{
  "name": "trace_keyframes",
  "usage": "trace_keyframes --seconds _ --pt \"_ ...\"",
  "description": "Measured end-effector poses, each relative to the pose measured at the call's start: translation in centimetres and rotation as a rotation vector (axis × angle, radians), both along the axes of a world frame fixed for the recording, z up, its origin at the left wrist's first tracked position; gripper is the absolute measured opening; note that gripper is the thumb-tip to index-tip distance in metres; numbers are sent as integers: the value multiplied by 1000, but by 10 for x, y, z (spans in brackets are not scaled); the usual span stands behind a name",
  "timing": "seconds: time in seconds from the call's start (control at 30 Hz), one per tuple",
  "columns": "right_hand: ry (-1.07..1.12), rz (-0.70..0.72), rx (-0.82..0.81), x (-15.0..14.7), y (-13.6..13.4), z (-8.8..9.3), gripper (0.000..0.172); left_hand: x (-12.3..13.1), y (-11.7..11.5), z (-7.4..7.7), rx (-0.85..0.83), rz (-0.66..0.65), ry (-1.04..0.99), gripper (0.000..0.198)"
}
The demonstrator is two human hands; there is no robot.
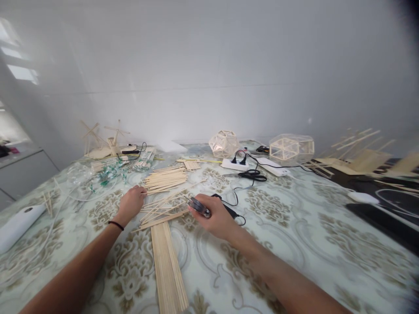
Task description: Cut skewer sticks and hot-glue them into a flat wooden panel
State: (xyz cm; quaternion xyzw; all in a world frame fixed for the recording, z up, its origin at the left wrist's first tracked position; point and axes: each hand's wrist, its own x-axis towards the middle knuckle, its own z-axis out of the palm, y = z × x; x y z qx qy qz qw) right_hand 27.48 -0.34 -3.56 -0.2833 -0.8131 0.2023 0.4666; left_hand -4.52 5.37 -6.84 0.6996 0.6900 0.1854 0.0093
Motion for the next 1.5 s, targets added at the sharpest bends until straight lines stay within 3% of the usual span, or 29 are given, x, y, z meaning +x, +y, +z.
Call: trace_keyframes --seconds 0.2,0.67,1.03,1.17,1.3,1.5 --pt "11 -6 -3 -1 0 1 21 -1 0 -2 5 54 29 23" --pt "-12 -41 -32 1 1 1 21 -5 7 -9 102 -67 -37 28" --pt "63 -133 -85 5 5 0 1 6 -1 11 187 -209 -212 24" --pt "160 -236 -118 7 8 5 15 15 -10 17 192 -272 -276 25" --pt "257 -364 -135 10 12 8 18 22 -17 23 189 -317 -339 24" --pt "351 -399 -258 15 18 8 32 32 -27 31 136 -396 -445 26"
